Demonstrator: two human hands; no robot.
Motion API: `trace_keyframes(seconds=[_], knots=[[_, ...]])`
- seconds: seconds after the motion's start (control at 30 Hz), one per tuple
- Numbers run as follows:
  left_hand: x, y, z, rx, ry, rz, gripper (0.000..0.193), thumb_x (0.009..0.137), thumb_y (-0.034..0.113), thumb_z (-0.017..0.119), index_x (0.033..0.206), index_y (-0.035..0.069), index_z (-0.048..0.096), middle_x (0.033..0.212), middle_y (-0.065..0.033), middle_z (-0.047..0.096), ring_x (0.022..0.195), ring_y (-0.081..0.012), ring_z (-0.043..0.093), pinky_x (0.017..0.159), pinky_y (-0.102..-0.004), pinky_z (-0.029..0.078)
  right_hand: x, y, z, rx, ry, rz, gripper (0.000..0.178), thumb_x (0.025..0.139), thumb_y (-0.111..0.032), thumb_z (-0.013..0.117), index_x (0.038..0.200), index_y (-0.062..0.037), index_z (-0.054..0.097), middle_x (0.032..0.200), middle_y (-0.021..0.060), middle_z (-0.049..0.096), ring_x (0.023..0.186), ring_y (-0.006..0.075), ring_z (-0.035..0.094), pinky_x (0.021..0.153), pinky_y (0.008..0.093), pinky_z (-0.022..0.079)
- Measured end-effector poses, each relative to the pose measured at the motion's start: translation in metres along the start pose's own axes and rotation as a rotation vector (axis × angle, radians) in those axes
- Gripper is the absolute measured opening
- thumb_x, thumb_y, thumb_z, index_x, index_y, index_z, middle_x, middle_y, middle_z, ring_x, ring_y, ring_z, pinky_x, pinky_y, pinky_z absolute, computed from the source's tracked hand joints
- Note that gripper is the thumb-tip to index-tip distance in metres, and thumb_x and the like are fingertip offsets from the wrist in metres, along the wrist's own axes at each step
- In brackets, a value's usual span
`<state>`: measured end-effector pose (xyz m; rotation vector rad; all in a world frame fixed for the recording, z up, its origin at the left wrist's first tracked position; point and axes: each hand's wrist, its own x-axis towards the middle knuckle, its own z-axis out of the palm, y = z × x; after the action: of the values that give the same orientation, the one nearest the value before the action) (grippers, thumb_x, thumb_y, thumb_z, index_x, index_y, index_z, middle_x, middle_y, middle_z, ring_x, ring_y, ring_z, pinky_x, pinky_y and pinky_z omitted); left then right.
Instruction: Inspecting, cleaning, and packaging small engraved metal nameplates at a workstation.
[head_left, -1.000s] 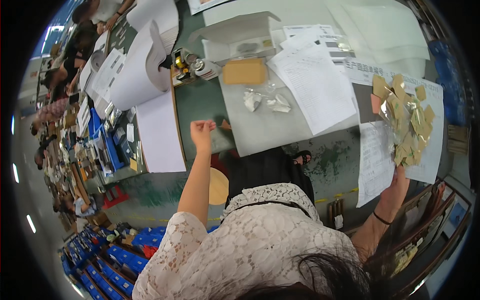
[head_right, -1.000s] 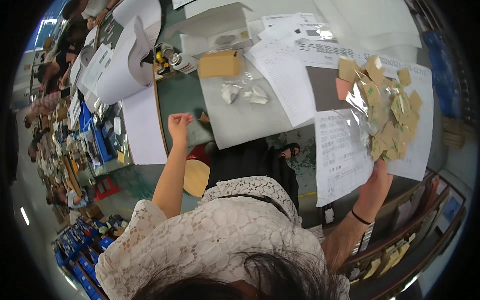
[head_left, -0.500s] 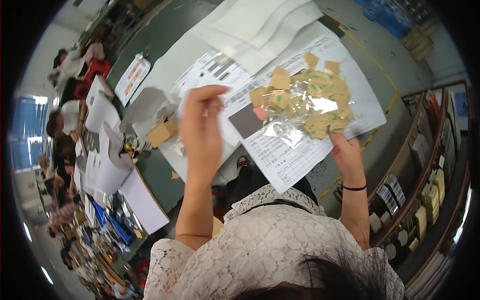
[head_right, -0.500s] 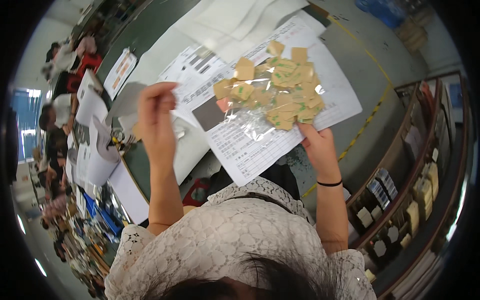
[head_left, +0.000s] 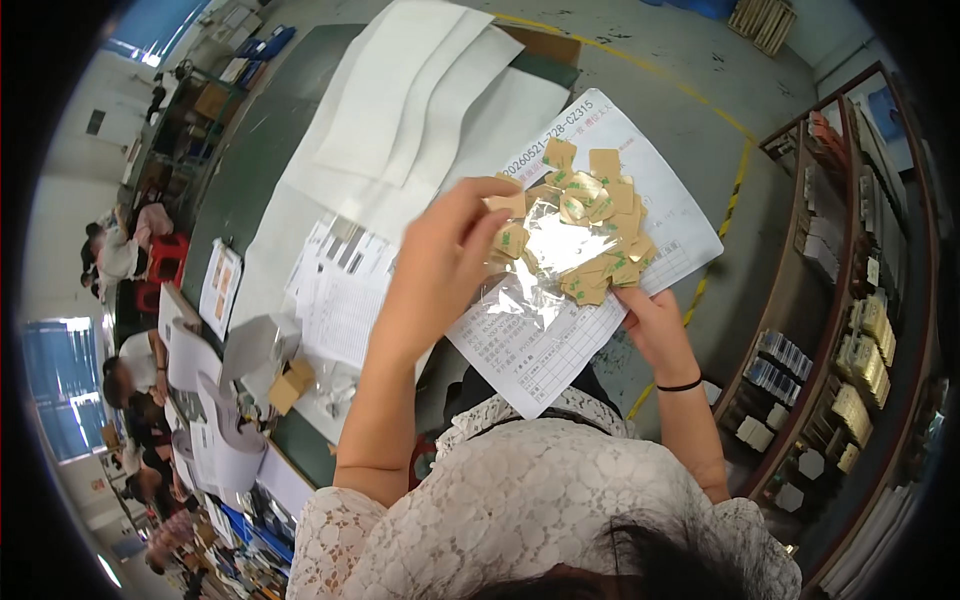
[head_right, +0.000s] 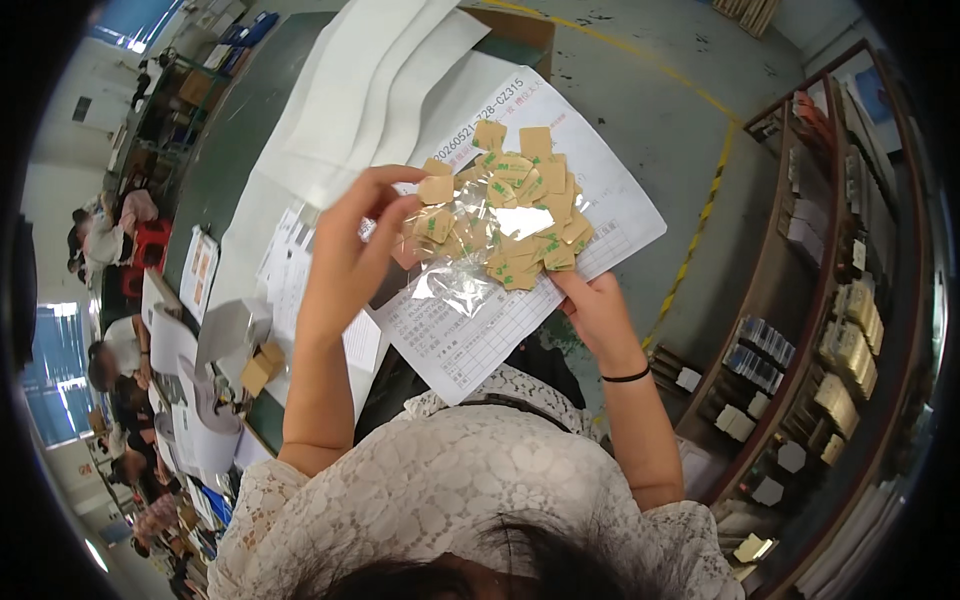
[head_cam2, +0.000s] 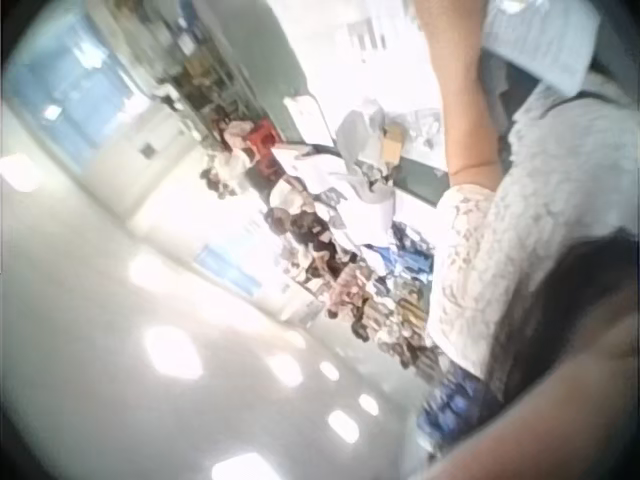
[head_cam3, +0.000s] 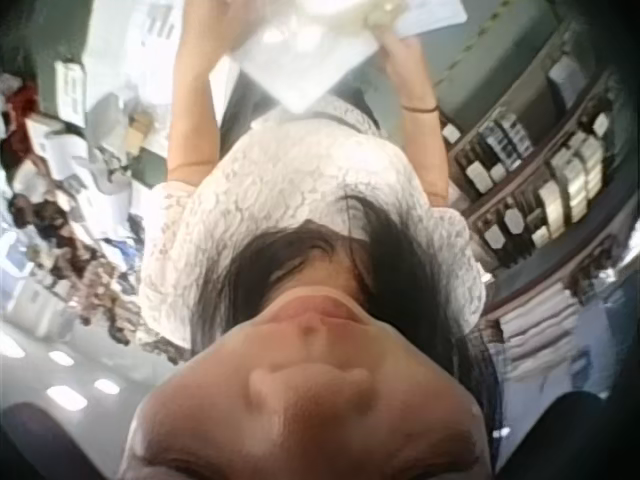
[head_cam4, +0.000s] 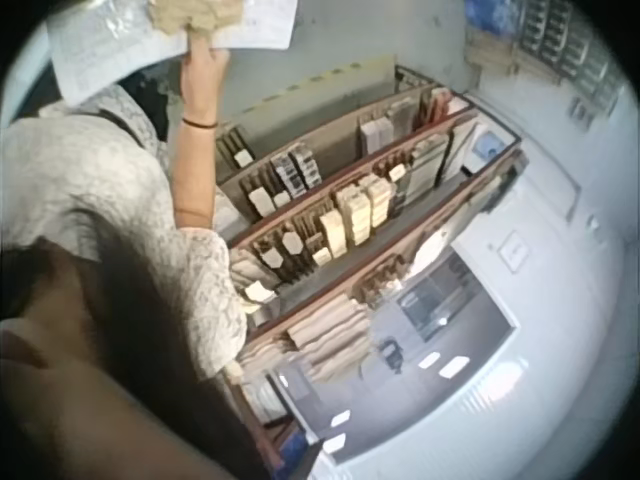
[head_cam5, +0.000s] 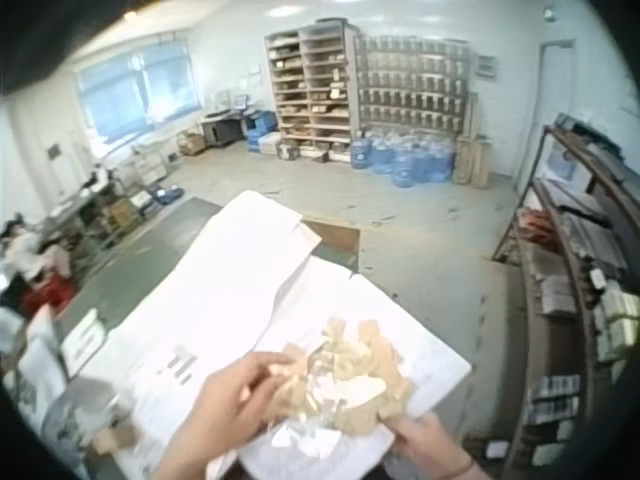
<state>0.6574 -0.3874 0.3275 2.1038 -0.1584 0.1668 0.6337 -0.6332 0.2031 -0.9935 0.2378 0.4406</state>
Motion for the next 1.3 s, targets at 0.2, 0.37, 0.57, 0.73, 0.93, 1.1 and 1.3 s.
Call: trace_keyframes(seconds=[0.2,0.37,0.57,0.73,0.93,1.1,1.3], knots=[[0.083,-0.058,-0.006,-0.154,0.319,-0.041,0.014,0.091,0.003,0.059,0.104,0.001,0.064,0.069,0.0012,0.051,0.064,-0.0064,0.046,0.061,-0.0213,0.039,0.064,-0.056,-0.028,0.01,0.055,-0.064,0.037,0.094,-0.005,0.058,0.129,0.0028,0.05,0.123,0.0092,0.059,0.109,0.0191,0.06,0.089,0.0324,0.051],[0.159,-0.098,0.028,-0.226,0.231,-0.271,0.014,0.096,0.01,0.055,0.102,0.001,0.063,0.069,0.0023,0.05,0.063,-0.0055,0.047,0.058,-0.0204,0.038,0.116,-0.114,-0.072,0.042,0.12,-0.153,0.038,0.095,-0.003,0.055,0.132,0.0014,0.048,0.127,0.0088,0.057,0.111,0.0195,0.059,0.091,0.0331,0.05],[0.242,-0.138,0.121,-0.462,-0.059,-0.429,0.016,0.098,0.012,0.052,0.106,0.001,0.061,0.072,-0.0016,0.058,0.065,-0.0076,0.055,0.062,-0.022,0.046,0.199,-0.195,-0.13,0.069,0.14,-0.145,0.04,0.095,-0.003,0.054,0.134,-0.0008,0.046,0.13,0.0077,0.055,0.114,0.0195,0.058,0.092,0.0341,0.05],[0.327,-0.161,0.236,-0.301,-0.15,-0.487,0.018,0.094,0.011,0.054,0.106,-0.002,0.059,0.075,-0.0067,0.062,0.067,-0.0128,0.059,0.063,-0.0278,0.048,0.288,-0.287,-0.192,0.039,0.141,-0.179,0.044,0.093,0.001,0.051,0.136,-0.0001,0.043,0.131,0.009,0.054,0.118,0.0215,0.055,0.098,0.0363,0.047],[0.39,-0.176,0.334,-0.001,-0.283,-0.397,0.018,0.085,0.009,0.06,0.099,-0.002,0.062,0.086,-0.0216,0.065,0.082,-0.0363,0.065,0.074,-0.041,0.05,0.412,-0.404,-0.229,-0.062,0.035,-0.152,0.043,0.093,0.0,0.052,0.136,0.0007,0.044,0.132,0.0081,0.054,0.118,0.02,0.055,0.1,0.0349,0.044],[0.399,-0.219,0.368,0.198,-0.147,-0.611,0.018,0.085,0.015,0.06,0.097,0.002,0.063,0.089,-0.0214,0.066,0.09,-0.0396,0.062,0.08,-0.0454,0.05,0.51,-0.476,-0.254,-0.115,-0.047,-0.107,0.044,0.093,0.001,0.052,0.136,0.0007,0.044,0.134,0.0078,0.052,0.12,0.0199,0.054,0.101,0.034,0.043],[0.412,-0.305,0.387,0.088,-0.154,-1.176,0.018,0.08,0.017,0.058,0.077,0.001,0.066,0.078,-0.0204,0.067,0.076,-0.0366,0.066,0.074,-0.0446,0.053,0.657,-0.523,-0.244,-0.147,-0.042,-0.041,0.048,0.09,0.006,0.053,0.137,0.0027,0.041,0.133,0.01,0.051,0.119,0.02,0.053,0.099,0.0326,0.044]])
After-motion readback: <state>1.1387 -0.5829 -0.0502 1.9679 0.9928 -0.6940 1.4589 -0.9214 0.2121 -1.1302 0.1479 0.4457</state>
